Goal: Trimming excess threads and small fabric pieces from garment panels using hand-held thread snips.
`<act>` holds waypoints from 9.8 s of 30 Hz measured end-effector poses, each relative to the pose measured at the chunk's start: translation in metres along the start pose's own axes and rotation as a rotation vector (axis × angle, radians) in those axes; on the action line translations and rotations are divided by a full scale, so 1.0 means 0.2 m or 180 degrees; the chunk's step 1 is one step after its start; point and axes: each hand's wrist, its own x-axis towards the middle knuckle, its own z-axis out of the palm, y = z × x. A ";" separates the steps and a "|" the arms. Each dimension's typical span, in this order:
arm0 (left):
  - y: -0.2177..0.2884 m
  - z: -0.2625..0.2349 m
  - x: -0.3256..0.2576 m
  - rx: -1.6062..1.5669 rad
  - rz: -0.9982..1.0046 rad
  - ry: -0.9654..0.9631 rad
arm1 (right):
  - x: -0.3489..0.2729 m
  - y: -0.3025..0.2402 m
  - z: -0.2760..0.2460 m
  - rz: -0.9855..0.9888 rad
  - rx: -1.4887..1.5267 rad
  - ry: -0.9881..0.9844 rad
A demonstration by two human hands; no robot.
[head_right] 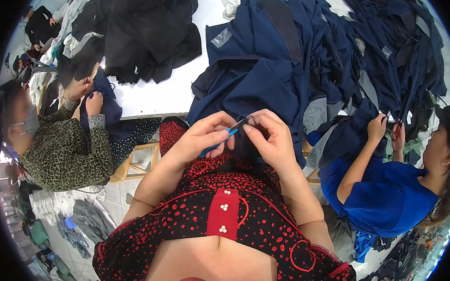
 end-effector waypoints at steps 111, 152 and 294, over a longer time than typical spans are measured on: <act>-0.03 0.13 -0.05 0.2764 0.0957 0.0782 | -0.08 0.14 0.00 0.0173 0.0918 0.0124; -0.06 0.05 0.01 0.1160 0.1053 0.0692 | -0.09 0.09 0.01 0.0192 0.0707 0.0118; 0.00 0.06 -0.05 0.1800 0.0415 0.0406 | -0.09 0.14 -0.02 0.0305 0.0798 0.0023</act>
